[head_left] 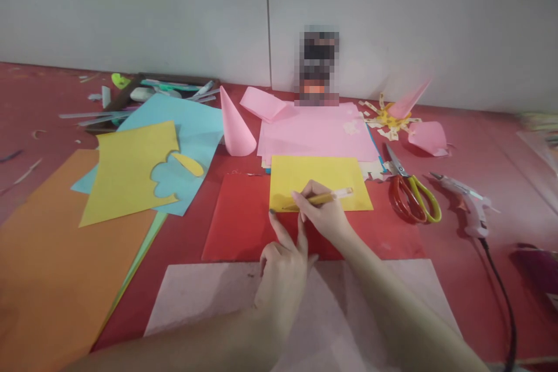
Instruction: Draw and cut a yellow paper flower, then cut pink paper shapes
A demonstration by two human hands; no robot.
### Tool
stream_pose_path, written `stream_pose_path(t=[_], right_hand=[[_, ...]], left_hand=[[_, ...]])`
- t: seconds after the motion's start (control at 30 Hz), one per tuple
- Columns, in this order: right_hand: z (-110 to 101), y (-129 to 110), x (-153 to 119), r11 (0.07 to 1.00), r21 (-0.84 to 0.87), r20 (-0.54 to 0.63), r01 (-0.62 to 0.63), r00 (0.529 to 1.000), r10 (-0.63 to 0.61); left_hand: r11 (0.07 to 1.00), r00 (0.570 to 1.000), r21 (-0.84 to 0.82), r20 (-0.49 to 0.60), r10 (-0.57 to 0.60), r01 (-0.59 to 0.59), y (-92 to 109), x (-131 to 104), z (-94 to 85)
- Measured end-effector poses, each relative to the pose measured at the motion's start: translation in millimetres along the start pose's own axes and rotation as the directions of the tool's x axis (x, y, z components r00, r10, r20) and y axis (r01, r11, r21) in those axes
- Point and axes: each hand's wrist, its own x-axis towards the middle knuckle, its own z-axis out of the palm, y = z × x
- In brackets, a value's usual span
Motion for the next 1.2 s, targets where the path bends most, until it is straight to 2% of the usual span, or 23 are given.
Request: stream_pose_path(t=[0.27, 0.63, 1.2], right_hand=[[0.8, -1.5, -2.0, 0.998, -0.061, 0.047, -0.011, 0.999, 0.014], [0.4, 0.3, -1.0, 0.995, -0.095, 0.022, 0.018, 1.000, -0.016], [-0.1, -1.2, -1.5, 0.993, -0.116, 0.020, 0.019, 1.000, -0.017]], left_hand=[[0.998, 1.000, 0.062, -0.011, 0.018, -0.017, -1.8, -0.2, -0.4], [0.996, 0.999, 0.084, -0.032, 0.030, -0.027, -0.4, -1.9, 1.4], [0.995, 1.000, -0.096, 0.004, -0.023, 0.023, -0.7, -1.9, -0.2]])
